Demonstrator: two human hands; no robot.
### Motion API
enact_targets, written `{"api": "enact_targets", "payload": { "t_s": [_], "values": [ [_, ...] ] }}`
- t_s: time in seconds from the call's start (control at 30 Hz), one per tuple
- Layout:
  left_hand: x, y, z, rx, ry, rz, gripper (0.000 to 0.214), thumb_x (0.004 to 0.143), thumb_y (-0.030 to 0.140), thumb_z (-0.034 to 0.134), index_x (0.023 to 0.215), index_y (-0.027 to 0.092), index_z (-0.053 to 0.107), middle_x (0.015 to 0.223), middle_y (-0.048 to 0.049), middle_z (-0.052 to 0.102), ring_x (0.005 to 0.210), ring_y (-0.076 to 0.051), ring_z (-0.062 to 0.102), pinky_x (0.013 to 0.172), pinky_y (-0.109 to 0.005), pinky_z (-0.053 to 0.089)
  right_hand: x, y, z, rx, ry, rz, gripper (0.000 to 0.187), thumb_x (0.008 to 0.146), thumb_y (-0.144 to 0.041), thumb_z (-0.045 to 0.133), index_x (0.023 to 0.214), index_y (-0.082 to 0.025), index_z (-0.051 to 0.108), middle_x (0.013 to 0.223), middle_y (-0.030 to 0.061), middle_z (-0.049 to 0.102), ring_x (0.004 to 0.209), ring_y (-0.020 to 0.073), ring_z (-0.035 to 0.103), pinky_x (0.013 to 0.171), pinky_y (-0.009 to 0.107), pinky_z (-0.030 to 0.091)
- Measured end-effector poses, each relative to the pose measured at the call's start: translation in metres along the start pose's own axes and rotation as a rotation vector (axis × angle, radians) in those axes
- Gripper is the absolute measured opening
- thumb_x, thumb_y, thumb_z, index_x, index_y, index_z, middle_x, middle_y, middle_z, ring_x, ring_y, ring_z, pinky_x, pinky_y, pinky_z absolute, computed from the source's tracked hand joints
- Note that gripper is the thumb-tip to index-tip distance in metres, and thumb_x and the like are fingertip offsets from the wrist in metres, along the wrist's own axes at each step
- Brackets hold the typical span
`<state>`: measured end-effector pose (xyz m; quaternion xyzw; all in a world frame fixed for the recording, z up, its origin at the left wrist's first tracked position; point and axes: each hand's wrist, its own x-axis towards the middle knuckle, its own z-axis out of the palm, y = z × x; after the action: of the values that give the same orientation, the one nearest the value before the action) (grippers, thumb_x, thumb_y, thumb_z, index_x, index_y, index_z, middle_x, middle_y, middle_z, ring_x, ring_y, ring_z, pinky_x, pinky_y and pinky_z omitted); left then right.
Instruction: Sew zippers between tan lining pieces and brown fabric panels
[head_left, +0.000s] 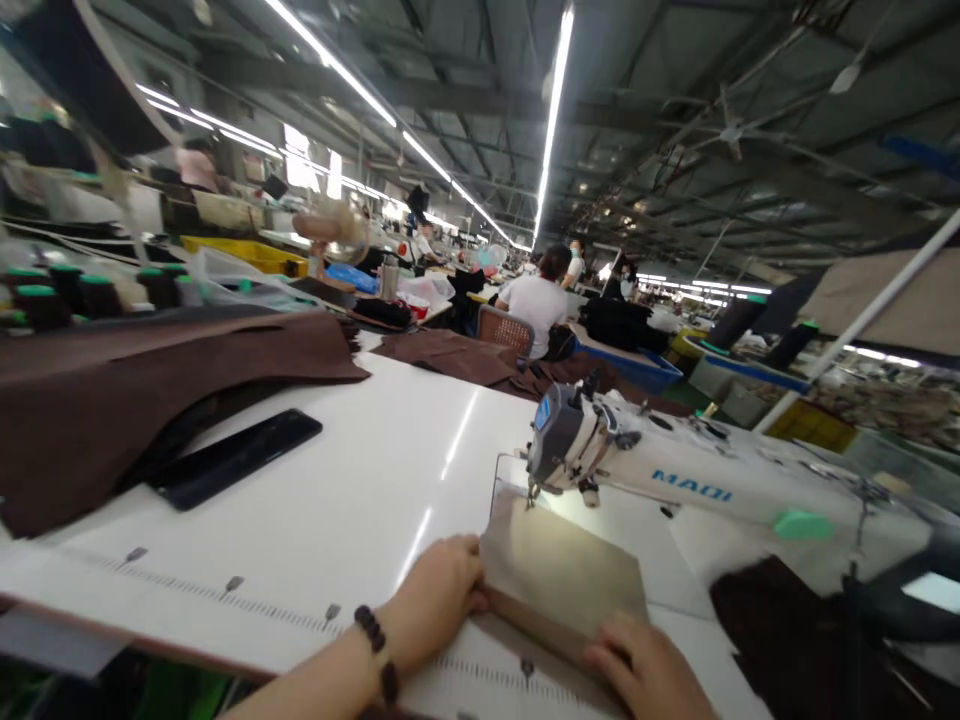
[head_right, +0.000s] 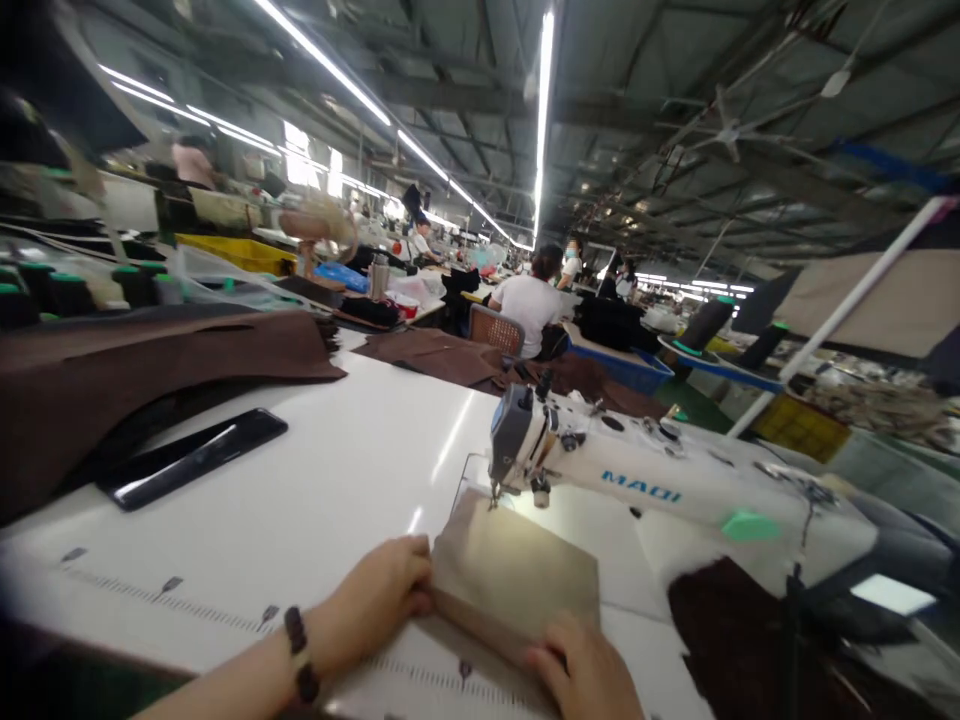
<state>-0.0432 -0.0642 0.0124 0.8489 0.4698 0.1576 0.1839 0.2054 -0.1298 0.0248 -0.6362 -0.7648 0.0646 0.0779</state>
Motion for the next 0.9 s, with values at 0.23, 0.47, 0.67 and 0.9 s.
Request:
{"api": "enact_targets", "payload": {
  "t_s": [0.23, 0.47, 0.67, 0.9],
  "values": [
    [0.005, -0.006, -0.009, -0.048, -0.069, -0.065, 0.017, 0.081, 0.021, 0.055, 0.068, 0.014, 0.064, 0.084, -0.0041, 0.057, 0.067, -0.015, 0.055, 0.065, -0.026, 0.041, 0.014, 0.000, -0.013, -0.039, -0.205, 0.020, 0.028, 0.088, -0.031, 0.052, 0.065, -0.017, 0.059, 0.066, 0.0004, 0.061, 0.067, 0.0141, 0.056, 0.056, 0.024, 0.025],
    [0.005, -0.007, -0.005, 0.108, 0.018, -0.002, 0.012, 0.079, 0.022, 0.061, 0.087, 0.013, 0.060, 0.093, -0.0054, 0.054, 0.075, -0.017, 0.053, 0.068, -0.029, 0.041, 0.004, -0.017, -0.020, -0.086, -0.276, 0.068, 0.019, 0.086, -0.031, 0.056, 0.074, -0.016, 0.061, 0.071, 0.0034, 0.064, 0.072, 0.0178, 0.060, 0.057, 0.023, 0.030],
    [0.007, 0.002, -0.001, 0.402, -0.040, 0.528, 0.026, 0.093, 0.016, 0.035, 0.109, 0.016, 0.056, 0.103, -0.0085, 0.053, 0.090, -0.021, 0.047, 0.081, -0.037, 0.038, -0.018, -0.034, -0.017, -0.127, -0.314, 0.065, 0.058, 0.080, -0.025, 0.064, 0.132, -0.022, 0.040, 0.096, 0.0099, 0.063, 0.088, 0.0257, 0.061, 0.074, 0.035, 0.046],
    [0.050, 0.006, 0.010, 0.440, -0.052, 0.689, 0.022, 0.092, 0.022, 0.043, 0.108, 0.015, 0.056, 0.106, -0.0053, 0.057, 0.098, -0.021, 0.046, 0.087, -0.035, 0.037, 0.006, -0.025, -0.016, 0.021, -0.353, -0.346, 0.077, 0.074, -0.037, 0.069, 0.138, -0.023, 0.031, 0.147, 0.0061, 0.013, 0.135, 0.0287, 0.009, 0.107, 0.058, 0.012]
  ]
}}
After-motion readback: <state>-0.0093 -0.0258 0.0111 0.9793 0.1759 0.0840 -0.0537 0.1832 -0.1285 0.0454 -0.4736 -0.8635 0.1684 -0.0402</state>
